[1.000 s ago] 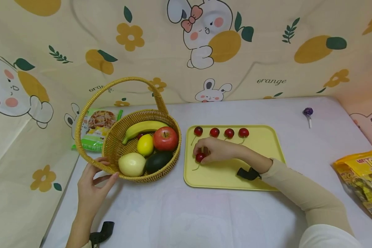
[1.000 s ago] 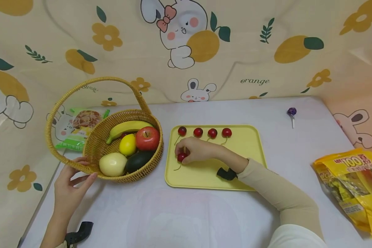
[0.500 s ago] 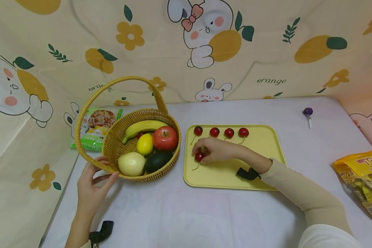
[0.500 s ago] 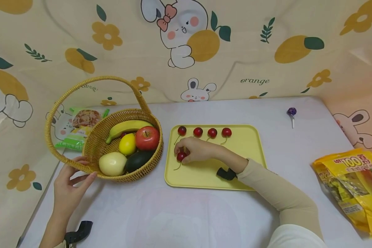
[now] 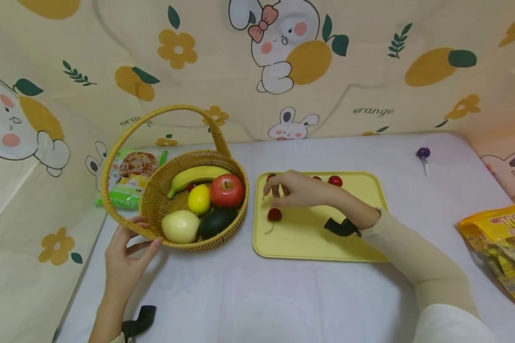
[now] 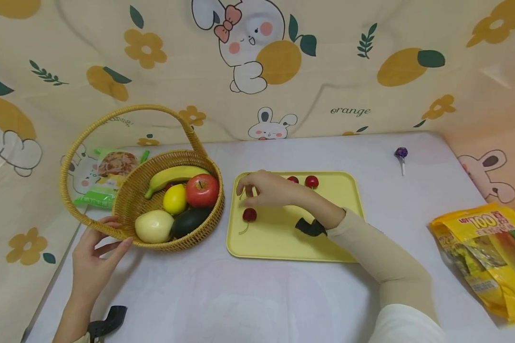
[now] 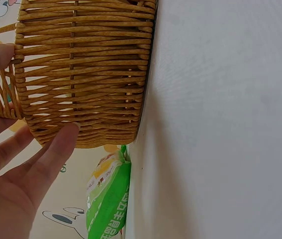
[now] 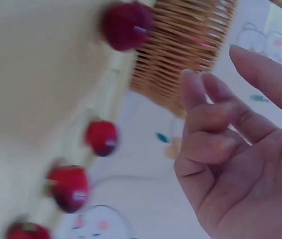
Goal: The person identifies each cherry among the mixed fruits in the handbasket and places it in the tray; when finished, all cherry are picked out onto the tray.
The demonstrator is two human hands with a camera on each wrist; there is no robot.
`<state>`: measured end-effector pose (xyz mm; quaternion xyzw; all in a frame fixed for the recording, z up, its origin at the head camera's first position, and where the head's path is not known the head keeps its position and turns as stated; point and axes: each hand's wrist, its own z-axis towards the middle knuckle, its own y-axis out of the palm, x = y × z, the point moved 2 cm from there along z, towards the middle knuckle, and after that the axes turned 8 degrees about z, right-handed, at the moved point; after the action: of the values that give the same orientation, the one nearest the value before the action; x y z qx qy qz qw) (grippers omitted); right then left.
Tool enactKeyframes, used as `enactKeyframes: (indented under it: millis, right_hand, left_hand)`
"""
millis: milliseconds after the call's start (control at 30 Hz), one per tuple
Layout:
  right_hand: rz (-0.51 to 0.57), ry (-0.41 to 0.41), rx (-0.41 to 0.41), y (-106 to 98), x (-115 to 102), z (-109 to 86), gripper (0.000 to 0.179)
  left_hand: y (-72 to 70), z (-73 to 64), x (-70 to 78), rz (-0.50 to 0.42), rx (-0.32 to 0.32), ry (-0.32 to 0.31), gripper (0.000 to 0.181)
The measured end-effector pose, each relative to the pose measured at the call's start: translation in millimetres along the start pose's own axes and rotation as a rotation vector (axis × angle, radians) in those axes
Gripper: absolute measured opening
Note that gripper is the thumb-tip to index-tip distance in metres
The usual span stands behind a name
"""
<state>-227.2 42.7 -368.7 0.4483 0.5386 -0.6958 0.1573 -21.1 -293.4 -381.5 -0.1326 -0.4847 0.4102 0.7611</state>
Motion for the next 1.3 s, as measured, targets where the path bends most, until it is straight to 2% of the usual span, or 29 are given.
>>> enactKeyframes:
  millis: [133, 267, 367, 467, 633, 867, 1000, 1133, 1300]
  right_hand:
    - [0.015, -0.075, 0.010, -11, -20, 20.3, 0.010]
    - [0.027, -0.142, 0.017, -14, -41, 53.0, 0.006]
    - [0.014, -0.171, -0.029, -11, -57, 85.0, 0.012]
    - [-0.002, -0.169, -0.109, -5, -70, 116.1, 0.019]
    - [-0.042, -0.113, -0.228, 7, -82, 158.1, 0.025]
    - [-0.114, -0.003, -0.407, 24, -88, 200.2, 0.036]
    - [-0.138, 0.114, -0.472, 24, -94, 214.2, 0.042]
    - [-0.064, 0.240, -0.492, 22, -94, 224.5, 0.044]
    - [-0.001, 0.358, -0.518, 26, -80, 232.9, 0.043]
  left_hand:
    - [0.3, -0.7, 0.2, -0.005, 0.011, 0.009, 0.041]
    - [1.8, -1.0, -0.5, -0.019, 0.021, 0.018, 0.042]
    - [0.8, -1.2, -1.8, -0.018, 0.023, 0.027, 0.042]
    - [0.8, -0.7, -2.3, -0.012, 0.018, 0.032, 0.042]
    - [1.0, 0.7, -0.8, -0.006, 0.009, 0.025, 0.041]
    - [0.2, -1.3, -2.7, -0.009, 0.006, 0.007, 0.041]
    - [0.6, -1.3, -4.5, -0.008, 0.004, 0.024, 0.042]
    - [0.3, -0.7, -3.6, -0.011, -0.002, 0.011, 0.041]
    - [-0.5, -0.3, -1.8, -0.015, -0.007, 0.000, 0.041]
